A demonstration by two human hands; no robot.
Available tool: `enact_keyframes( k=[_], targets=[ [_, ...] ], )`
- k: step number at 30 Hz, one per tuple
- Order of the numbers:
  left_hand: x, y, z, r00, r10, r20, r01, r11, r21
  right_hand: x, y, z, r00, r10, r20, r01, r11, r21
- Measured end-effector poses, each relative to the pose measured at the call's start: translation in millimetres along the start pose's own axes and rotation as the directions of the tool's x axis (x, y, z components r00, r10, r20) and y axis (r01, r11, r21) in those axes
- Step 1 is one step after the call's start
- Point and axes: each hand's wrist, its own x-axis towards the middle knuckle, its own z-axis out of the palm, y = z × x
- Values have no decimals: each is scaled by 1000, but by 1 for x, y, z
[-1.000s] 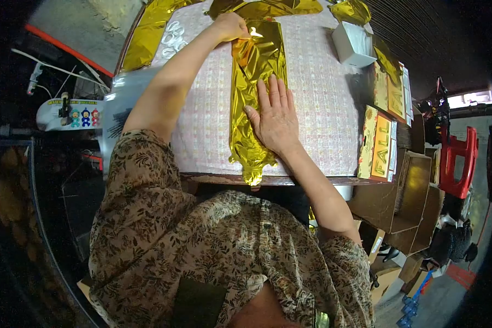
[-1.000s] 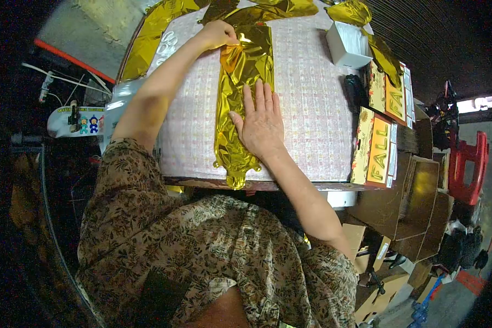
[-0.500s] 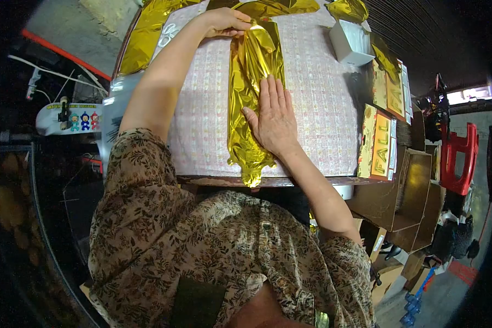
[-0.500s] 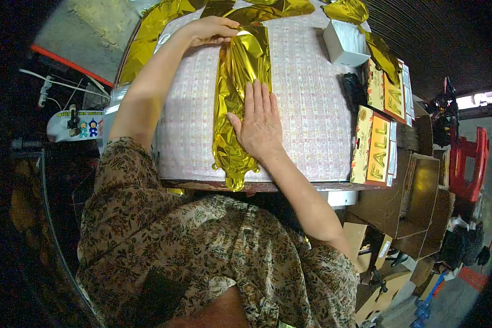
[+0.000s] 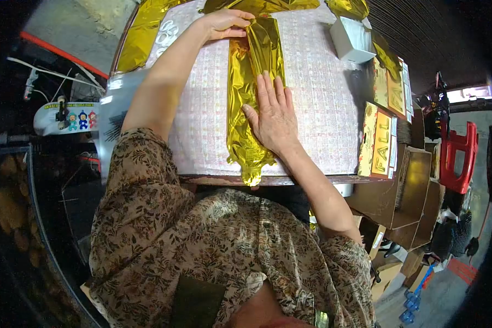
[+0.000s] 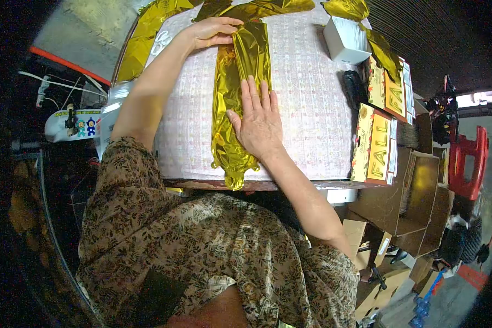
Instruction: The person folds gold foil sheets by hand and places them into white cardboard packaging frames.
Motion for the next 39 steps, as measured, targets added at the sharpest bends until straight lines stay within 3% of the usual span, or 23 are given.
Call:
enact_keyframes(
  k=[2, 4, 14, 16, 17, 19, 20, 22, 25, 26, 28, 29, 36, 39],
  targets=[
    [-1, -2, 2, 1000, -17, 14, 18, 999, -27, 0, -1, -1, 1000, -19, 7, 19, 1000, -22],
    [-14, 5, 17, 992, 7, -130, 8, 993, 118, 0, 0, 0, 1000, -25, 5, 25, 999, -28],
    [27, -34, -25, 983, 151, -108, -106, 935, 339, 0, -2, -2, 999, -23, 25, 24, 999, -38],
    [2, -15, -2, 921, 361, -148, -141, 661, 737, 0, -1, -1, 999, -21, 24, 22, 999, -40],
    [3, -17, -1, 921, 361, -147, -141, 661, 737, 0, -1, 0, 1000, -19, 22, 19, 999, -41],
    [5, -23, 3, 654, 752, 82, -208, 75, 975, 1, -1, 1, 999, -19, 26, 20, 999, -45],
    [5, -23, 11, 655, 751, 82, -210, 76, 975, 0, -1, 1, 999, -20, 32, 22, 999, -47],
    [0, -22, 41, 500, 832, 241, -492, 44, 869, 0, 0, 1, 999, -16, 37, 18, 998, -58],
    [-3, -39, 70, 528, 802, 279, -567, 89, 819, 1, -2, 0, 999, -17, 44, 20, 998, -64],
    [-3, -42, 72, 526, 804, 277, -568, 89, 819, 1, -2, -1, 999, -13, 44, 16, 998, -63],
    [-4, -46, 78, 662, 710, 238, -481, 160, 862, 1, -2, 0, 999, -13, 48, 16, 998, -64],
    [0, -50, 77, 571, 780, 256, -525, 107, 844, 1, -2, 0, 999, -12, 51, 15, 998, -61],
    [6, -65, 73, 567, 793, 224, -515, 129, 847, 1, -2, -1, 998, -19, 53, 23, 998, -60],
    [2, -59, 74, 637, 740, 218, -453, 131, 882, 1, -2, -2, 998, -20, 59, 24, 997, -77]
  ],
)
